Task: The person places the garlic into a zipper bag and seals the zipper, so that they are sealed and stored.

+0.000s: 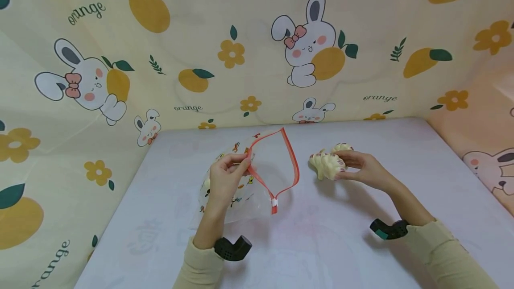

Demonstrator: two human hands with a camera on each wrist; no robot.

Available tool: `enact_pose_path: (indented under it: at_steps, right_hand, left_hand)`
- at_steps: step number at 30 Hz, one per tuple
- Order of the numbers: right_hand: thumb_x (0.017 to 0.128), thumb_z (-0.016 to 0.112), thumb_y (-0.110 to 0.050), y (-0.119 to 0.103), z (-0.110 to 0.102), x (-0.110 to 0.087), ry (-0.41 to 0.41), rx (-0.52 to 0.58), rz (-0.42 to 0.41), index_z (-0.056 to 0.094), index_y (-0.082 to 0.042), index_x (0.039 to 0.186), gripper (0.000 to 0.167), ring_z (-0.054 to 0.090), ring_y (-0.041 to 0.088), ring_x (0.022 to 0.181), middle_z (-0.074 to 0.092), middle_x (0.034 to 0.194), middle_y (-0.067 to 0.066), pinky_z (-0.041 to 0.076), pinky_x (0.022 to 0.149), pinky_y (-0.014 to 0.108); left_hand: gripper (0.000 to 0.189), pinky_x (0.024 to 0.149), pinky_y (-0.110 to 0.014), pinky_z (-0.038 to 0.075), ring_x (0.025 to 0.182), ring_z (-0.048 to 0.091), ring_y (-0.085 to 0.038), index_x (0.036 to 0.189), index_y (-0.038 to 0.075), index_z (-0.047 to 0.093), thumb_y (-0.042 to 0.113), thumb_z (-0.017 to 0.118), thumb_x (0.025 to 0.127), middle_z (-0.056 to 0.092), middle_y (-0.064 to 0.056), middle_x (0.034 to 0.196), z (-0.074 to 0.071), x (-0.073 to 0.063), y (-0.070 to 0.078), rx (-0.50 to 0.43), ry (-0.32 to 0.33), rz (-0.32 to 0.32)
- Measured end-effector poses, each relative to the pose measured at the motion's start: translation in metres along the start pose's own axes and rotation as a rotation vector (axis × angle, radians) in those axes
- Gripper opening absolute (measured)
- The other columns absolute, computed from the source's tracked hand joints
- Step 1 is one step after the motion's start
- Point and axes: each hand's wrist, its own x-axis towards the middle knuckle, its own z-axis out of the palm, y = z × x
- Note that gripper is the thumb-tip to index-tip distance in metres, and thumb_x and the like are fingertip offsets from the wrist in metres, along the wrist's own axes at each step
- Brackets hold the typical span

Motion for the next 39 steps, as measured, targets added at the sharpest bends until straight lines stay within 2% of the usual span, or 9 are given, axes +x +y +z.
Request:
enact_pose_path:
  at_steps: [5, 8, 15, 20, 31, 39]
  right_hand:
    - [0.079, 0.079, -0.012, -0.004, 0.000, 0.000, 0.000, -0.006, 0.008, 0.054, 0.004, 0.131, 0.061, 0.050, -0.020, 0.095, 0.062, 0.123, 0.025, 0.050, 0.084, 0.009]
    - [0.079, 0.078, -0.013, -0.007, 0.000, 0.000, 0.002, -0.006, 0.015, 0.053, 0.003, 0.132, 0.061, 0.049, -0.021, 0.095, 0.061, 0.126, 0.026, 0.048, 0.084, 0.007]
    - [0.080, 0.078, -0.014, -0.014, 0.002, 0.001, 0.029, -0.001, 0.000, 0.054, 0.003, 0.131, 0.059, 0.051, -0.021, 0.095, 0.061, 0.125, 0.025, 0.049, 0.085, 0.007]
    - [0.079, 0.078, -0.012, -0.019, 0.005, 0.002, 0.039, 0.021, -0.033, 0.055, 0.003, 0.130, 0.058, 0.053, -0.020, 0.096, 0.061, 0.124, 0.023, 0.050, 0.085, 0.007]
    - [0.080, 0.077, -0.012, -0.032, 0.006, 0.006, 0.020, 0.031, -0.032, 0.055, 0.002, 0.131, 0.057, 0.054, -0.018, 0.096, 0.060, 0.125, 0.019, 0.053, 0.086, 0.012]
    - [0.081, 0.077, -0.012, -0.039, 0.010, 0.008, 0.010, 0.049, -0.054, 0.054, 0.001, 0.132, 0.057, 0.055, -0.017, 0.097, 0.060, 0.121, 0.015, 0.053, 0.088, 0.013]
  left_hand:
    - [0.018, 0.069, -0.019, 0.060, 0.064, 0.069, -0.006, 0.104, -0.006, 0.067, 0.003, 0.066, 0.088, 0.073, -0.001, 0.073, 0.000, 0.000, -0.001, 0.008, -0.006, -0.005]
    - [0.018, 0.069, -0.019, 0.060, 0.064, 0.069, -0.007, 0.104, -0.005, 0.067, 0.004, 0.066, 0.089, 0.074, -0.006, 0.075, 0.000, 0.000, -0.002, 0.016, -0.009, -0.002]
    - [0.018, 0.070, -0.018, 0.060, 0.065, 0.070, -0.007, 0.104, -0.004, 0.067, 0.005, 0.066, 0.089, 0.074, -0.005, 0.076, 0.000, 0.001, -0.002, 0.025, -0.008, 0.001]
    - [0.019, 0.069, -0.019, 0.060, 0.065, 0.070, -0.007, 0.105, -0.006, 0.067, 0.003, 0.066, 0.088, 0.074, -0.015, 0.083, 0.000, 0.001, -0.003, 0.006, -0.014, 0.004]
    - [0.019, 0.072, -0.019, 0.060, 0.067, 0.070, -0.007, 0.106, -0.003, 0.068, 0.005, 0.066, 0.089, 0.074, -0.003, 0.080, 0.000, 0.001, -0.002, 0.031, -0.014, -0.010]
    - [0.020, 0.071, -0.019, 0.060, 0.066, 0.070, -0.005, 0.107, -0.004, 0.068, 0.004, 0.066, 0.089, 0.074, -0.005, 0.085, 0.000, 0.000, -0.002, 0.028, -0.019, -0.009]
